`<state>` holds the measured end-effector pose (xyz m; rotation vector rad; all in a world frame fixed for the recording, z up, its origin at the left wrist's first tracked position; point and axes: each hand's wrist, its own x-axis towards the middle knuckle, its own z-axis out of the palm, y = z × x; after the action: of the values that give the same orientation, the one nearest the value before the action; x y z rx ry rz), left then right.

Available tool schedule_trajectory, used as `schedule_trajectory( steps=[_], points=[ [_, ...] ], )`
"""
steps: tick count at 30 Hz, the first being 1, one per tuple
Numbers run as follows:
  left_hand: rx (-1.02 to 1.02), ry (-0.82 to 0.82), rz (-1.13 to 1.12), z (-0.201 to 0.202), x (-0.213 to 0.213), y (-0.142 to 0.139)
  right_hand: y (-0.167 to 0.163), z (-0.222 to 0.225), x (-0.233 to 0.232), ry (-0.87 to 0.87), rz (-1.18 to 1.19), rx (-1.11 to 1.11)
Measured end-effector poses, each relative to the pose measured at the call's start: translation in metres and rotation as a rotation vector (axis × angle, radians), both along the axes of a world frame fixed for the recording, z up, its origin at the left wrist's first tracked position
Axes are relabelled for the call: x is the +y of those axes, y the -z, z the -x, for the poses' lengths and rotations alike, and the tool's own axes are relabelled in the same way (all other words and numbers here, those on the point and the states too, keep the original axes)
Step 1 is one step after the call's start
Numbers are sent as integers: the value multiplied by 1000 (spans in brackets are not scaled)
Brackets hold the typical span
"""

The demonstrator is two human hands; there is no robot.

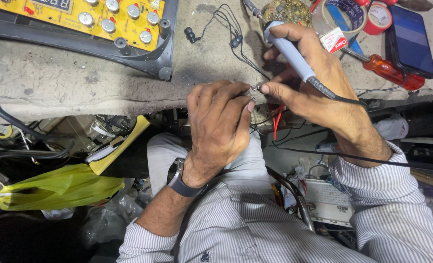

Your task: The person solders wires on a small electronic component at a cluttered workbench. They hold the component in one hand and a soldering iron in the other, apply solder to the wire joints, then set the iron down and twist and position the soldered wires by hand.

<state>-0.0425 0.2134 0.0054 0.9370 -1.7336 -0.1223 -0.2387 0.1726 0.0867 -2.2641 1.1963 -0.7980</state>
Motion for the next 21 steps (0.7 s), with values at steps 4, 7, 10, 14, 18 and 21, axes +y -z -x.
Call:
schedule_trajectory(
  steps=[4, 7, 10, 14, 18, 21],
  points=[
    [10, -6, 0, 1, 1, 1, 0, -1, 1, -20, 7, -25],
    [28, -11, 7, 1, 0, 1, 1, -1, 1, 16, -25, -10],
    [28, -1, 17, 0, -1, 3, 1, -1, 1, 19, -15, -8],
    [4, 4, 24, -1, -1, 4, 2, 0, 1, 32, -17, -3],
    [-56, 5, 5, -3, -1, 4, 4, 1, 1, 38, 11, 18],
    [-44, -7, 9, -2, -3, 4, 9, 4, 6, 17, 67, -11]
  ],
)
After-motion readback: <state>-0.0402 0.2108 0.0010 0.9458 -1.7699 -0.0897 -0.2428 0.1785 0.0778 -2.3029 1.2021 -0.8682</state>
